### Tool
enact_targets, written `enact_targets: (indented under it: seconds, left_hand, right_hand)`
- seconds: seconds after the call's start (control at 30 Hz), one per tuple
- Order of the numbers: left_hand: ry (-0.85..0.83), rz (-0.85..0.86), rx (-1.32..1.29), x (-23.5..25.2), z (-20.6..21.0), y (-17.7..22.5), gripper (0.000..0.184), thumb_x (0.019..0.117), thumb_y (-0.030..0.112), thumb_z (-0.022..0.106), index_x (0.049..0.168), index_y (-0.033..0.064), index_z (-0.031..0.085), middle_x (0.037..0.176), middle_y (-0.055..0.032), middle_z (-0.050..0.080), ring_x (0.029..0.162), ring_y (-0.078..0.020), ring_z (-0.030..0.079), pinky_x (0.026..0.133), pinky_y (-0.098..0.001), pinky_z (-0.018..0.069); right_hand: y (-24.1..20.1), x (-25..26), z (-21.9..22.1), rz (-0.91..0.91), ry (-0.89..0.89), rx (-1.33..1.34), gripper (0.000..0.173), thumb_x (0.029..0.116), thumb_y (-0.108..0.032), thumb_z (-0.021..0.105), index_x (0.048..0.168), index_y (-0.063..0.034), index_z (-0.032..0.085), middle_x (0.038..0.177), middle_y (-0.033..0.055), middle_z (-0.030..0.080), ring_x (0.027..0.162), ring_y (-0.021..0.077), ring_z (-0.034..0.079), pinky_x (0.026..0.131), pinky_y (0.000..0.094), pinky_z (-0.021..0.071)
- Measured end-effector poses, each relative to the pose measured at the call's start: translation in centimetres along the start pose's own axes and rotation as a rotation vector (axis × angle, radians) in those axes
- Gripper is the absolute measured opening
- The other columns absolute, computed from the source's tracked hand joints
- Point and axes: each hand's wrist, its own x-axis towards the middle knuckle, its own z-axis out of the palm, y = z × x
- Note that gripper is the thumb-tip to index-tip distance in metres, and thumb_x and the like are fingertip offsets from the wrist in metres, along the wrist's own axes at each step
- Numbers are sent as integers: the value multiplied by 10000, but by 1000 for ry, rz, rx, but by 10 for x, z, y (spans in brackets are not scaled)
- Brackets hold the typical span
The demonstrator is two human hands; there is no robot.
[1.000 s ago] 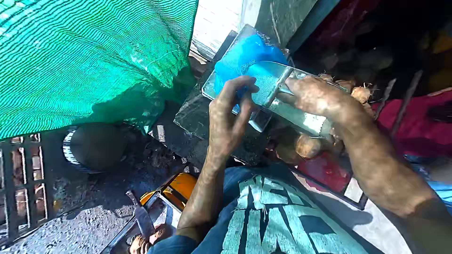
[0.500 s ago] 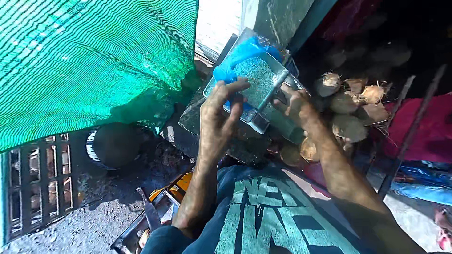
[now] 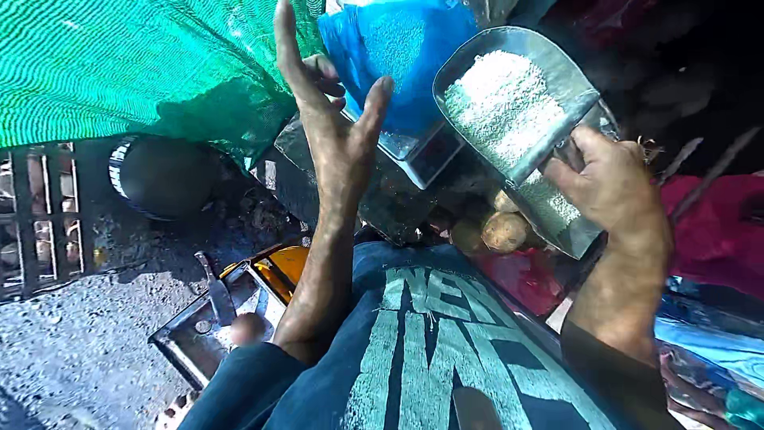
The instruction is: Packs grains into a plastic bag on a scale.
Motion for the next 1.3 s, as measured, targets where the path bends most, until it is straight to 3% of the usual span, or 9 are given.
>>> enact_targets:
  seconds: [0.23, 0.4, 0.63, 0.73, 0.8, 0.9, 1.1, 1.2, 1.3]
  left_hand:
    - [113, 20, -12, 4, 9, -9, 1019, 873, 230, 779, 1567, -94, 108, 1139, -130, 505, 1000, -223, 566, 788, -324, 544]
    - [105, 20, -44, 9, 13, -10, 1028, 862, 229, 790, 1563, -95, 110, 1163, -148, 509, 1038, -235, 567, 817, -329, 557]
    - [-26, 23, -52, 16, 7, -12, 695, 964, 94, 590, 1549, -60, 249, 1358, -209, 547, 1133, -189, 628, 939, -330, 566]
    - [-36, 49, -34, 18, 1, -16, 601, 979, 63, 564, 1513, -68, 322, 1240, -175, 610, 1002, -151, 658, 841, -306, 584]
    - [-69, 63, -51, 18, -1, -19, 599, 984, 65, 563, 1509, -80, 313, 1248, -181, 603, 1035, -162, 650, 874, -316, 577]
    - [-93, 55, -46, 19, -6, -20, 620, 976, 69, 581, 1519, -65, 312, 1308, -193, 595, 1068, -165, 657, 896, -318, 580]
    - [-114, -5, -75, 20, -10, -20, 682, 960, 102, 623, 1550, -11, 299, 1271, -177, 606, 1024, -172, 663, 865, -336, 591]
    - [-123, 10, -91, 21, -11, -16, 641, 973, 98, 618, 1532, -15, 326, 1263, -176, 607, 1029, -167, 662, 879, -334, 587]
    - [-145, 67, -155, 22, -12, -15, 552, 988, 47, 578, 1481, -66, 358, 1219, -178, 632, 1041, -156, 665, 907, -321, 580]
  right_hand:
    - [6, -5, -8, -66, 14, 2, 332, 970, -425, 594, 900, -103, 554, 612, 4, 411, 492, 146, 384, 462, 378, 321]
    - [-3, -3, -7, -31, -31, -24, 324, 956, -450, 602, 922, -129, 574, 607, -7, 437, 491, 154, 418, 465, 396, 340]
    - [-31, 29, -3, -54, -130, -111, 326, 976, -433, 577, 944, -109, 592, 625, 37, 469, 522, 228, 478, 487, 460, 367]
    - [-49, 62, 6, -51, -171, -108, 340, 996, -437, 574, 980, -98, 596, 660, 74, 514, 580, 271, 541, 524, 506, 411]
    - [-55, 82, 12, -62, -192, -100, 382, 994, -491, 566, 993, -110, 601, 665, 58, 525, 601, 247, 556, 549, 500, 436]
    - [-61, 96, 18, -33, -206, -90, 351, 992, -450, 582, 989, -99, 594, 679, 60, 506, 611, 248, 535, 563, 499, 413]
    - [-56, 67, 23, -39, -137, -10, 290, 1000, -422, 574, 976, -132, 587, 633, 34, 470, 486, 190, 454, 446, 416, 354]
    - [-56, 68, 17, -53, -190, -77, 316, 1005, -435, 592, 1008, -120, 610, 676, 80, 527, 551, 265, 529, 492, 491, 406]
    - [-74, 86, 18, -28, -342, -267, 370, 1020, -424, 611, 1133, -73, 650, 859, 209, 665, 839, 444, 675, 719, 657, 520]
